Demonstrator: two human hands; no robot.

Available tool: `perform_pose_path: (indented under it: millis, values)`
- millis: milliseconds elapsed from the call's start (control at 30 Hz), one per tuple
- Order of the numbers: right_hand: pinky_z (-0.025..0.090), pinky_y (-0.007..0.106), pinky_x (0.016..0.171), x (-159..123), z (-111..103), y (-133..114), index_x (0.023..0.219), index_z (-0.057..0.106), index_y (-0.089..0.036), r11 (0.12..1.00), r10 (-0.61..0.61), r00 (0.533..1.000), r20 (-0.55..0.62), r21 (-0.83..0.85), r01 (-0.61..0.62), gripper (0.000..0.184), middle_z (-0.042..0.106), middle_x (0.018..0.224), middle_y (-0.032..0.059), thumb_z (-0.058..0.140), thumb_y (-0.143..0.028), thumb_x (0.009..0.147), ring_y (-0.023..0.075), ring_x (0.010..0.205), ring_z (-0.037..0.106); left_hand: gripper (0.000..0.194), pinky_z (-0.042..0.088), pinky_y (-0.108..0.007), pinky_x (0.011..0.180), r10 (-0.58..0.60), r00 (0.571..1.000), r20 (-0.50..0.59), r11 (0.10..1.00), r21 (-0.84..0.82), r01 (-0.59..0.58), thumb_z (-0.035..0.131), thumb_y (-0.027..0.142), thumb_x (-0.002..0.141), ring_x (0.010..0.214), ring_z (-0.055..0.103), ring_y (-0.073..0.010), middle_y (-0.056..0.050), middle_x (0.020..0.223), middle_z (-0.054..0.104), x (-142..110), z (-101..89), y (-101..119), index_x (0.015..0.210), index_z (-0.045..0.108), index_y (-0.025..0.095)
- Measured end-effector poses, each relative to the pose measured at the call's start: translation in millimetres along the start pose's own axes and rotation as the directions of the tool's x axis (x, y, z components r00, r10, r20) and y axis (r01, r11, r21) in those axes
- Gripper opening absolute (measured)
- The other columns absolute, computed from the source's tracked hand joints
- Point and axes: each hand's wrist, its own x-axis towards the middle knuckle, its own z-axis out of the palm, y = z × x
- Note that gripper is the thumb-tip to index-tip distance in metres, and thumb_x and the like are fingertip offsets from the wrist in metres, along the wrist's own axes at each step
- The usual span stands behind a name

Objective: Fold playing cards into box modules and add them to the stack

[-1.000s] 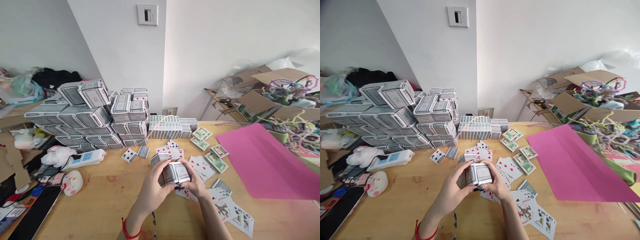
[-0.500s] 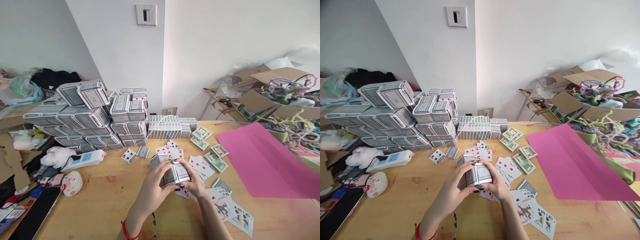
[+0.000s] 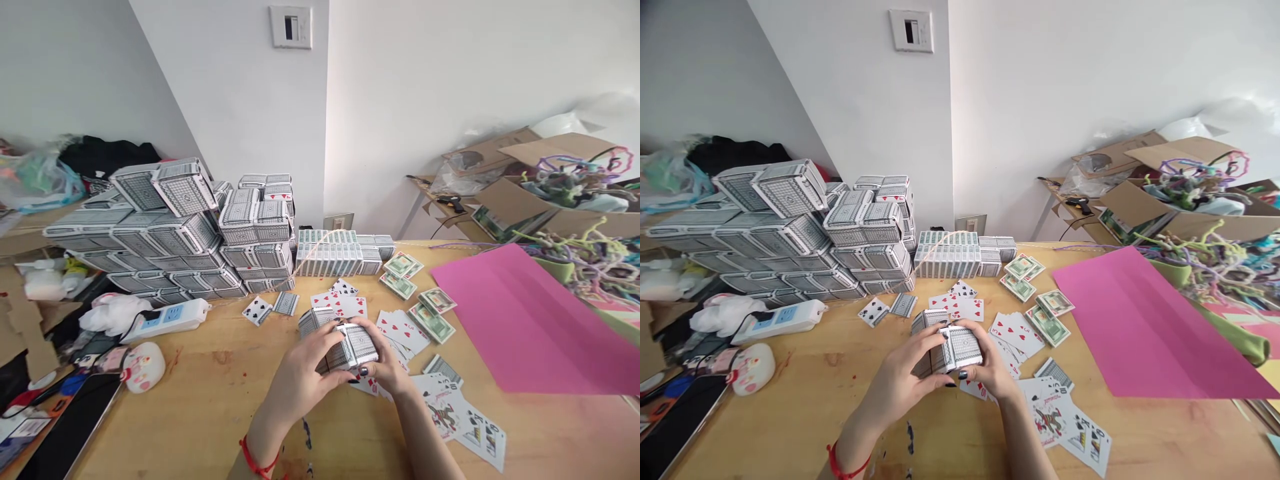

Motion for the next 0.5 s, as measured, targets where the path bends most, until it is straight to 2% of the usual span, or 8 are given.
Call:
perform_pose_path:
  millis: [233,500]
  values:
    - [0.042,0.036,0.084,0.8,2.2,1.7,0.114,0.048,-0.025,1.000,0.011,0.999,-0.034,0.004,-0.011,0.071,0.052,0.115,0.0082,0.078,-0.045,0.052,0.0282,0.102,0.049,0.043,0.048,-0.037,0.088,0.003,0.999,-0.047,1.000,-0.029,-0.004,0.067,0.034,0.072,0.107,0.057,-0.0233,-0.007,0.126,0.055,-0.7,-0.3,0.4,0.111,0.050,0.028]
    - [0.041,0.037,0.085,0.6,2.3,2.1,0.115,0.046,-0.027,1.000,0.019,1.000,0.006,-0.011,-0.018,0.070,0.048,0.120,0.0073,0.076,-0.047,0.054,0.0297,0.107,0.047,0.043,0.047,-0.037,0.089,-0.038,0.999,-0.015,0.998,-0.045,0.037,0.065,0.035,0.073,0.109,0.055,-0.0230,-0.006,0.127,0.054,-0.8,-1.0,1.3,0.113,0.049,0.029]
